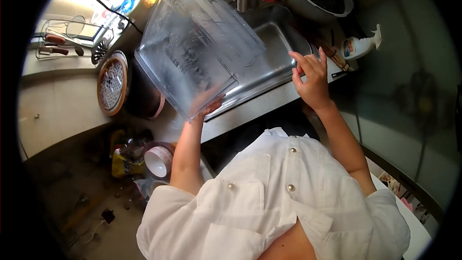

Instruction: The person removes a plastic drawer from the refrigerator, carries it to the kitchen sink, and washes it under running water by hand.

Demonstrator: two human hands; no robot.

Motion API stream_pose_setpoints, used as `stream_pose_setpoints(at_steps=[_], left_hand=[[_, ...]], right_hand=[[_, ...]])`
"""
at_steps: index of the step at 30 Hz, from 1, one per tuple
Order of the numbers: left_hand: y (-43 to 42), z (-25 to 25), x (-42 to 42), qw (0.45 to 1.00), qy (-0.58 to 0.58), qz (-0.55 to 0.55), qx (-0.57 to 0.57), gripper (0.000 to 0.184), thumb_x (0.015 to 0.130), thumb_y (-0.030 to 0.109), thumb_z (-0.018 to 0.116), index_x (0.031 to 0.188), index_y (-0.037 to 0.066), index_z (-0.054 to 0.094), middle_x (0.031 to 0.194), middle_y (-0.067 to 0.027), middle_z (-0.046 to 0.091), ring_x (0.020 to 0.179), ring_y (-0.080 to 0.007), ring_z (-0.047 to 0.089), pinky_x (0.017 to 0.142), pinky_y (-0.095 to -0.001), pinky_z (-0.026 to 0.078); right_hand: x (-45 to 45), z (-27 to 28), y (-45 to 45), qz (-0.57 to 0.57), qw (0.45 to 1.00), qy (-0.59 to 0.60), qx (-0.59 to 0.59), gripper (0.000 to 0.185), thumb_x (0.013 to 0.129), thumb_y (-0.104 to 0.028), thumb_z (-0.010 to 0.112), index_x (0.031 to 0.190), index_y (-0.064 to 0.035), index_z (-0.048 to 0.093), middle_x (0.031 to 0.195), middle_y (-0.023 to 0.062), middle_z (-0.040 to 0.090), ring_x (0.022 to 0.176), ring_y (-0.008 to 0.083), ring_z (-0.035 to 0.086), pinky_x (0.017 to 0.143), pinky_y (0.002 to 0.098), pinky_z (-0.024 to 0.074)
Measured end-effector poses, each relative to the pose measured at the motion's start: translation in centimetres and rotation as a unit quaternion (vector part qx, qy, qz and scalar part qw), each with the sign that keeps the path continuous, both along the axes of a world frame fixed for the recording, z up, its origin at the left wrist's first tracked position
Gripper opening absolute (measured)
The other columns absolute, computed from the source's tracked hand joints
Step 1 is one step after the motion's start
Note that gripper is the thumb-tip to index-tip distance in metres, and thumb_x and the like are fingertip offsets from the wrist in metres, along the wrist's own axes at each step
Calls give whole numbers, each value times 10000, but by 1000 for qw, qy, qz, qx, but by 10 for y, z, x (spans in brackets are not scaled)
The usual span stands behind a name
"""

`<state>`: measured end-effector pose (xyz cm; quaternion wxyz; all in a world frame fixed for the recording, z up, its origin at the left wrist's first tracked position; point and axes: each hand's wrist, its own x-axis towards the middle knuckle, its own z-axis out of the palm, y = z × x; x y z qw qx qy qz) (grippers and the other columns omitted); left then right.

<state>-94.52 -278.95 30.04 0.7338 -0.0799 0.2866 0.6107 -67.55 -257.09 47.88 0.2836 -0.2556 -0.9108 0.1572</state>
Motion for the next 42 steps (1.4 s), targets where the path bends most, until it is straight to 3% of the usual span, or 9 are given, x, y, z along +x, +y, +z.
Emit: stream_pose_setpoints(at_steps=[1,5,9,14,18,24,33,37,42], left_hand=[[6,30,3,998,-54,-8,-42,154,904,202,510,925,50,500,700,-73,504,424,-94,419,345,-199,324],[-2,25,6,974,-221,9,38,239,917,248,461,1008,30,493,667,-49,449,460,-143,446,468,-243,370],[-7,47,26,982,-174,-1,76,227,909,222,569,980,23,486,645,30,434,455,-45,469,495,-210,338],[-19,71,41,986,-147,20,71,250,909,257,573,795,75,445,670,26,434,475,-45,480,532,-231,347],[-28,85,44,989,-115,27,86,249,912,260,567,810,64,453,673,17,435,478,-47,479,536,-231,357],[-31,116,48,991,-99,30,90,278,928,275,532,767,63,453,693,7,435,485,-59,483,565,-250,370],[-25,170,55,986,-52,32,156,229,937,231,515,861,19,469,780,-19,452,541,-88,522,691,-307,396],[-21,196,63,983,-45,27,176,276,929,220,527,1017,-25,437,791,-23,461,543,-86,521,689,-288,384],[-20,219,68,982,2,45,182,311,928,229,534,1051,-31,417,775,-10,447,531,-49,492,647,-272,378]], right_hand=[[5,-1,0,-1,1000,6,-7,481,700,31,612,1157,-108,560,710,13,502,706,177,523,1054,465,266],[29,-7,4,-23,999,16,-37,494,706,23,618,1176,-113,548,695,7,483,700,172,517,1053,475,267],[38,-6,9,-11,997,60,-40,511,708,29,609,1191,-118,538,678,2,471,684,167,509,1046,477,278],[34,-6,11,9,993,109,-40,535,691,49,594,1195,-119,532,661,-2,466,676,165,515,1048,483,275],[41,-16,3,11,989,127,-73,542,684,37,601,1199,-116,530,645,-9,463,678,162,525,1060,494,257],[58,-26,-1,4,990,101,-93,674,714,-17,656,1330,-141,411,905,4,559,943,183,537,1065,505,234],[88,-33,-6,-13,987,114,-113,664,734,-29,649,1338,-146,400,930,7,562,965,190,535,1072,520,230],[98,-36,-6,-18,985,123,-122,657,740,-34,644,1339,-146,398,928,7,562,963,191,536,1071,524,229],[105,-36,-8,-16,982,141,-127,645,740,-27,639,1332,-142,410,919,12,563,945,196,539,1070,521,226]])
